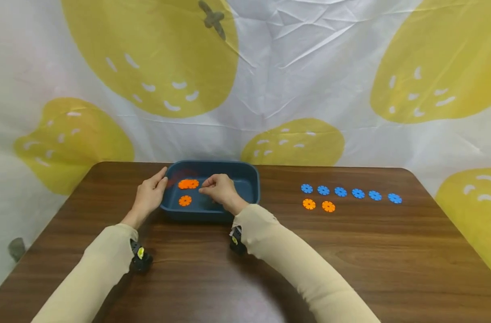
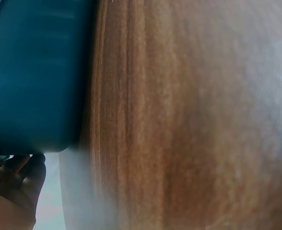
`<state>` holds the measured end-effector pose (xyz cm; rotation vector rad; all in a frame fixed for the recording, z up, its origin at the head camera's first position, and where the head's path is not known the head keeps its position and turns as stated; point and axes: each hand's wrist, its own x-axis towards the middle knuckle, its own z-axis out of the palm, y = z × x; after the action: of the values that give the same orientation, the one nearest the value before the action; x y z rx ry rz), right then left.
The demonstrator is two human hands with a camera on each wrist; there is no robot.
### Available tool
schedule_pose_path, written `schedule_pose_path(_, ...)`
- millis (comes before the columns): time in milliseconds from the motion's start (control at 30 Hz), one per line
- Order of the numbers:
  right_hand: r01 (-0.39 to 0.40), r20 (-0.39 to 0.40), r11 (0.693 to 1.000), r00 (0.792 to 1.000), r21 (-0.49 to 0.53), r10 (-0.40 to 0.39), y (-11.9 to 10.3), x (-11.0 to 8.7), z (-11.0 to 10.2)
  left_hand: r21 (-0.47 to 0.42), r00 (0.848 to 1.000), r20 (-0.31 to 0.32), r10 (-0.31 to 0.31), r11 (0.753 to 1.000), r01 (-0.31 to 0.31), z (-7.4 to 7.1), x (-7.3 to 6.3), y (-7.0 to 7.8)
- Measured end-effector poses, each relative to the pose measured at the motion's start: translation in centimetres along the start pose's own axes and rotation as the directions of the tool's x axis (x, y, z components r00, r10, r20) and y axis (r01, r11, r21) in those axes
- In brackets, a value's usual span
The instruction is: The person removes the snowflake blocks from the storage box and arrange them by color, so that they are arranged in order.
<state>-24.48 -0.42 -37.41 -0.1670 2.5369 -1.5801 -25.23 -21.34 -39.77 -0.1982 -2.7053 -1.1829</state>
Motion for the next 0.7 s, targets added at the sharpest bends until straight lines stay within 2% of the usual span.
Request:
schedule_pose_path(133, -0.013, 0.012, 0.999, 1.000, -0.038, 0.014, -0.1, 0.7, 1.3, -0.005, 1.000, -0.003, -0.003, 1.000, 0.003, 0.0, 0.0, 0.0)
schedule_pose_path(267, -0.017, 0.030, 0.993, 0.999, -0.119, 0.020, -0.3, 1.3, 2.2, -0.013, 1.000, 0.008, -0.014, 1.000, 0.014, 0.0, 0.0, 0.0)
schedule_pose_path(700, -0.025, 0.071, 0.951, 0.996, -0.307, 0.050, -0.7, 2.6, 4.0, -0.021, 1.000, -0.008, -0.014, 1.000, 0.013, 0.1, 0.1, -0.2)
